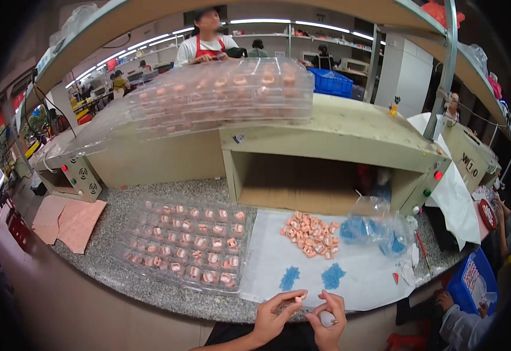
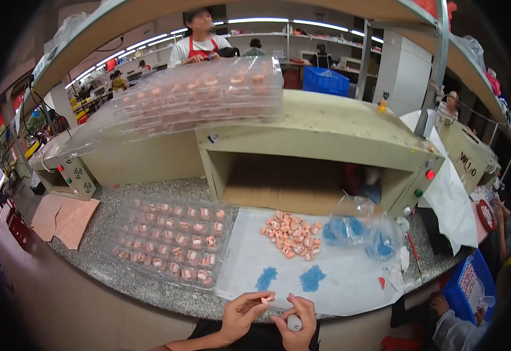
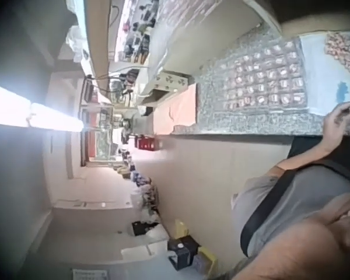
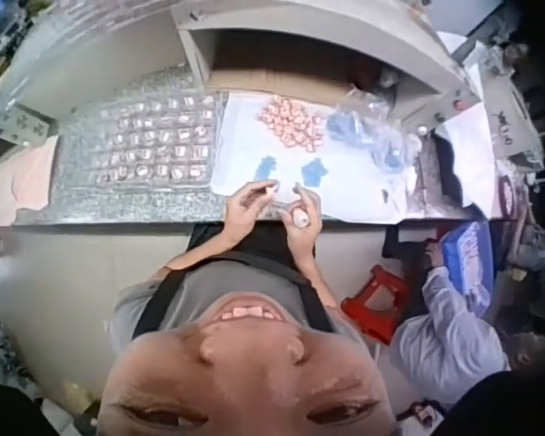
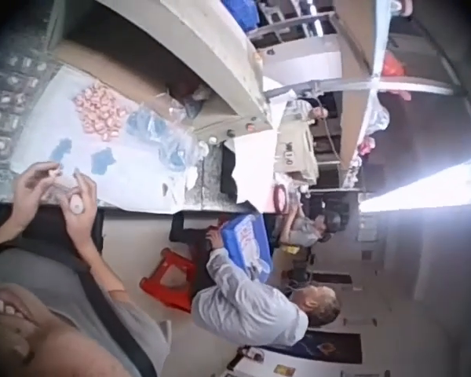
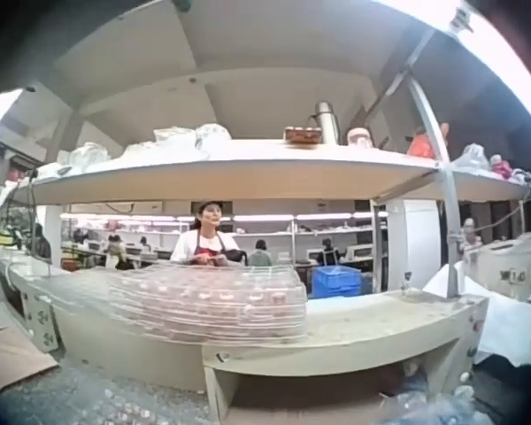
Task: Assembling small pink plastic toy components by applying glue and placing them in a sorting tray.
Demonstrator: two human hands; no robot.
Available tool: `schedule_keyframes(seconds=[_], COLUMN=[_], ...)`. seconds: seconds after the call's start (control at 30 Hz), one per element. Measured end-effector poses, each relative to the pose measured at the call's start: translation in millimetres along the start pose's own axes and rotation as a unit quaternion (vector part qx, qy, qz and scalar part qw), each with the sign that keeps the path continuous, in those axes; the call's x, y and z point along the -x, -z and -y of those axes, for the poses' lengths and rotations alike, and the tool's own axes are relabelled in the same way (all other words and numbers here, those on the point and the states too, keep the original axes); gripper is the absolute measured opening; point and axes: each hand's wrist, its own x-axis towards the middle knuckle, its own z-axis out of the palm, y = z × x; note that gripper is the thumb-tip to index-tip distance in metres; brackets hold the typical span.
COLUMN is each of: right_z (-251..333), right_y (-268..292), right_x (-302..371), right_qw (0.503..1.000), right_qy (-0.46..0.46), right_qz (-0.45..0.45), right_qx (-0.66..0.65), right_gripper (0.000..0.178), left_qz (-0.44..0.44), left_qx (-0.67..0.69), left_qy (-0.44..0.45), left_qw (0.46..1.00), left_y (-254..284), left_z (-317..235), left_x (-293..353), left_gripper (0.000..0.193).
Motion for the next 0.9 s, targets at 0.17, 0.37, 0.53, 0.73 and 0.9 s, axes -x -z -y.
schedule_keyframes(seconds=[0.17, 0.37, 0.53, 0.73, 0.9], right_z=[3, 17, 10, -16, -25], right_y=[9, 13, 39, 61, 77], right_x=[9, 16, 3, -29, -36], right_qw=[0.985, 0.983, 0.984, 0.985, 0.989], right_qy=[0.089, 0.112, 0.073, -0.025, 0.003], right_qz=[0.066, 0.065, 0.12, 0.15, 0.145], right_qx=[0.133, 0.132, 0.11, 0.08, 0.028], right_gripper=[0.029, 0.028, 0.027, 0.03, 0.025], left_qz=[0.025, 0.083, 0.166, 0.145, 0.133], left_qx=[0.119, 0.182, 0.167, 0.088, 0.048], left_qy=[0.196, 0.204, 0.273, 0.238, 0.195], left_qw=[0.973, 0.958, 0.933, 0.956, 0.971], left_y=[-5, -3, -1, -20, -40], left_z=[-1, 2, 29, 37, 33], left_x=[25, 33, 11, -20, -22], left_gripper=[0.016, 0.011, 0.01, 0.012, 0.008])
